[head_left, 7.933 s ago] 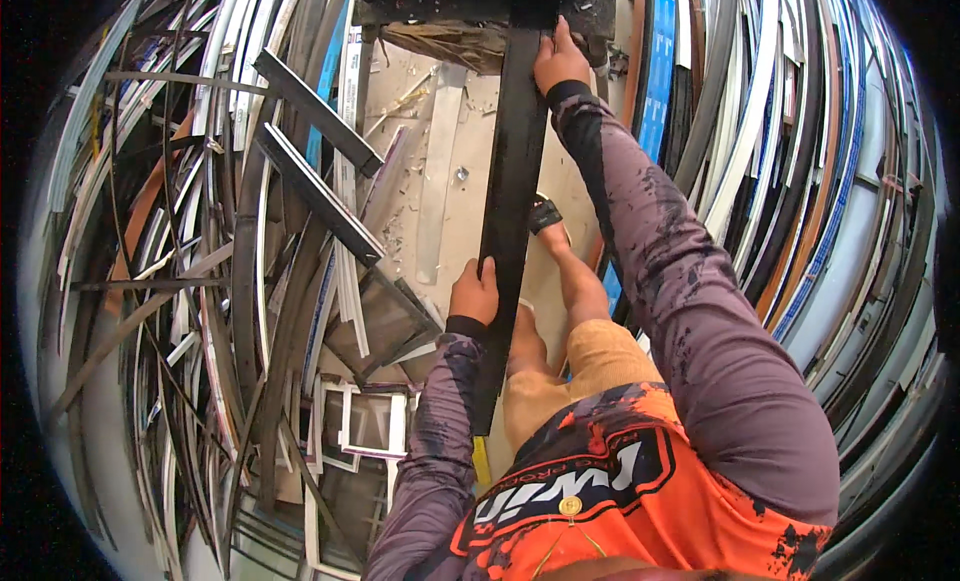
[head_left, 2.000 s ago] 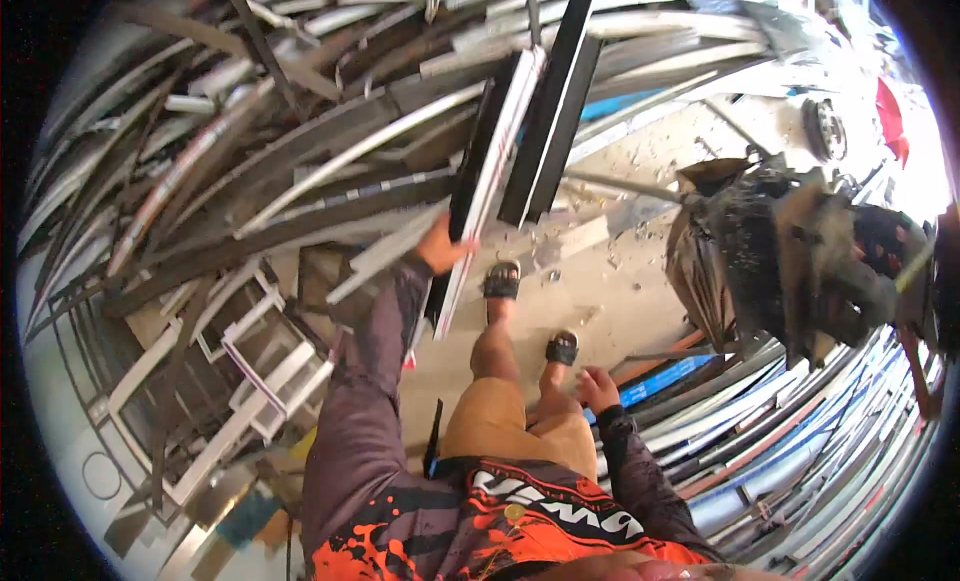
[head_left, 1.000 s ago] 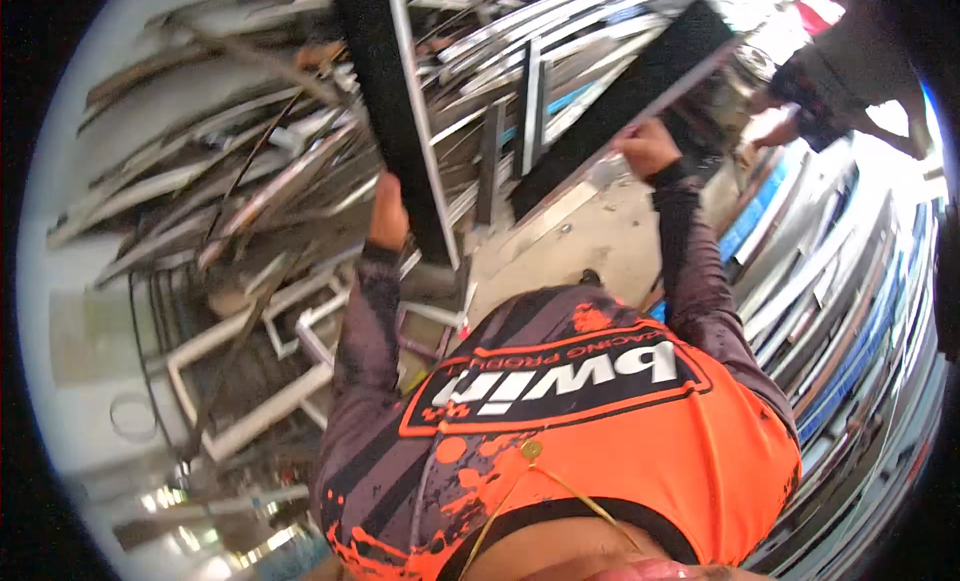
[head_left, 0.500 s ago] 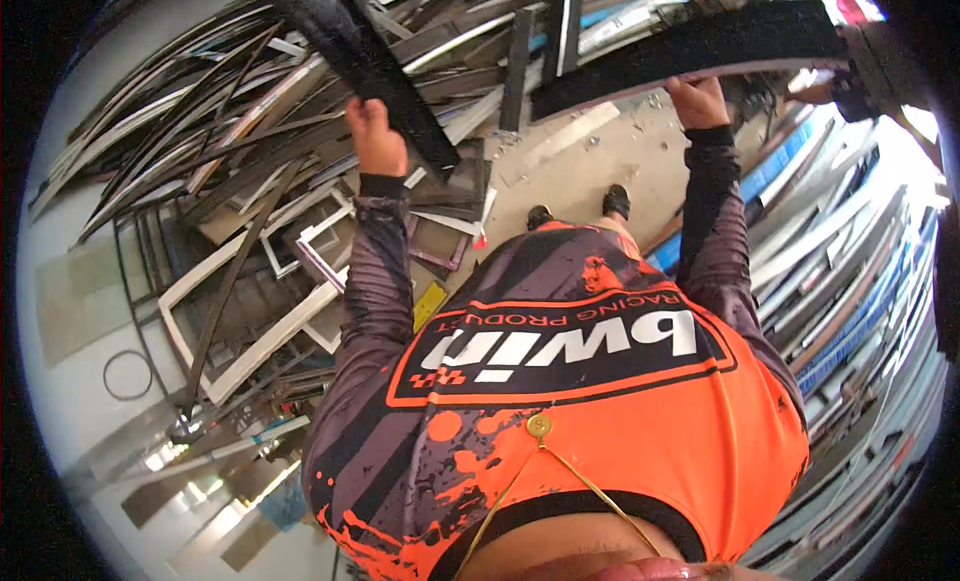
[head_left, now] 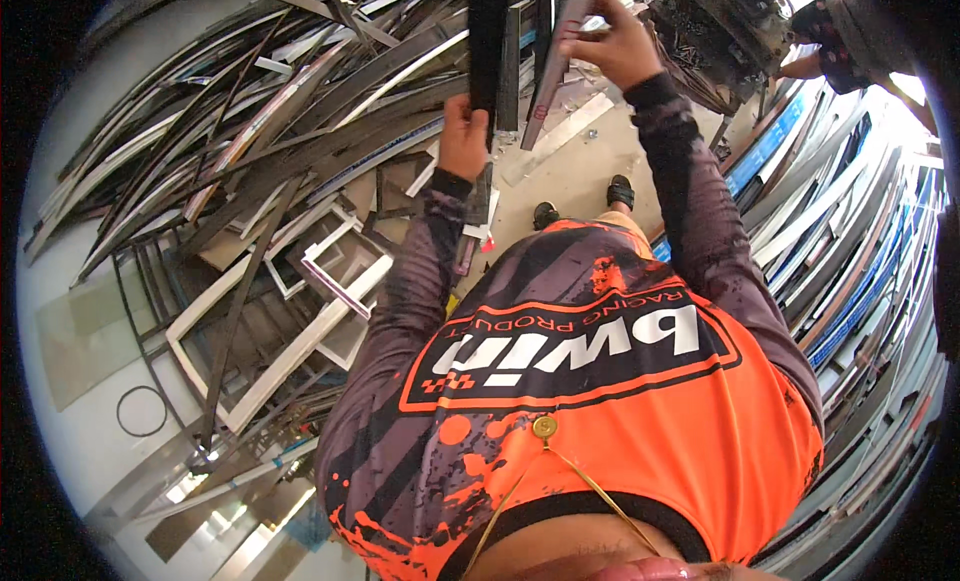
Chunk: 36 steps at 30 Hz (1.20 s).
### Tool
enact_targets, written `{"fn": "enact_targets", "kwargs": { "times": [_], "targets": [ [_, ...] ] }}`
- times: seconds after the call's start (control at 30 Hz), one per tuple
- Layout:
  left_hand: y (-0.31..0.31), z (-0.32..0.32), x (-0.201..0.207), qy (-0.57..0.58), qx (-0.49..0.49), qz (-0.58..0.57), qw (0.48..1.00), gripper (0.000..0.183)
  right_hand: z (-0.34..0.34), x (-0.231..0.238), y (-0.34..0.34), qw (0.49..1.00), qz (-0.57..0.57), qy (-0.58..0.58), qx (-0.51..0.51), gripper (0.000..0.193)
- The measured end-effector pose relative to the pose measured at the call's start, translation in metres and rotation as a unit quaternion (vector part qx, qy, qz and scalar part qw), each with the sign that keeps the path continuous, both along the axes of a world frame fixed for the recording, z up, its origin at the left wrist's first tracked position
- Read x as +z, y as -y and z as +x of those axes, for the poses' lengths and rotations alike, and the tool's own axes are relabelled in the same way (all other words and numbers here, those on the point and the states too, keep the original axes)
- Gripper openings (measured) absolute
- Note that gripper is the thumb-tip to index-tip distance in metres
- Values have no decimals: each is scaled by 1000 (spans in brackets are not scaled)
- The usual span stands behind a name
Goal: The person picks up several long black metal profiles one by one from a large pile of scrap material, moves them aside, and holds them up.
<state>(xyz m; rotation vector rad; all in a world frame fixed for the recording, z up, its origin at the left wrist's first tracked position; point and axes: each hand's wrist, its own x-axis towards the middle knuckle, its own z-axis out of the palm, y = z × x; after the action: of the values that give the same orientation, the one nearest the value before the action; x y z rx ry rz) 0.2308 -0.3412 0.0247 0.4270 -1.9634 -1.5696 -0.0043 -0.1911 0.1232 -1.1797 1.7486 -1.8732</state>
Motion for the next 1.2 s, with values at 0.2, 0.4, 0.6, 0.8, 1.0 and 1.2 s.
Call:
{"fn": "enact_targets", "kwargs": {
  "times": [0.2, 0.4, 0.6, 0.8, 1.0, 1.2],
  "targets": [
    [-8, -23, 21, 46, -19, -164, 985, 26, 29, 53, 46, 994, 102, -40, 20, 84],
    [6, -29, 18, 102, -2, -302, 948, 23, 40, 51, 80, 963, 89, -256, 3, 93],
    [3, -38, 15, 97, 20, -130, 987, 23, 72, 54, 111, 882, -6, -472, -16, 85],
    [-58, 3, 78, 222, -181, -221, 932, 27, 78, 18, 111, 836, 266, -461, 133, 75],
    [-3, 19, 108, 276, 47, -483, 830, 58, 99, -77, 81, 776, 135, -604, 121, 44],
    [-6, -13, -3, 327, -123, -193, 917, 57, 67, -125, 26, 802, 177, -556, 129, 43]
  ]
}}
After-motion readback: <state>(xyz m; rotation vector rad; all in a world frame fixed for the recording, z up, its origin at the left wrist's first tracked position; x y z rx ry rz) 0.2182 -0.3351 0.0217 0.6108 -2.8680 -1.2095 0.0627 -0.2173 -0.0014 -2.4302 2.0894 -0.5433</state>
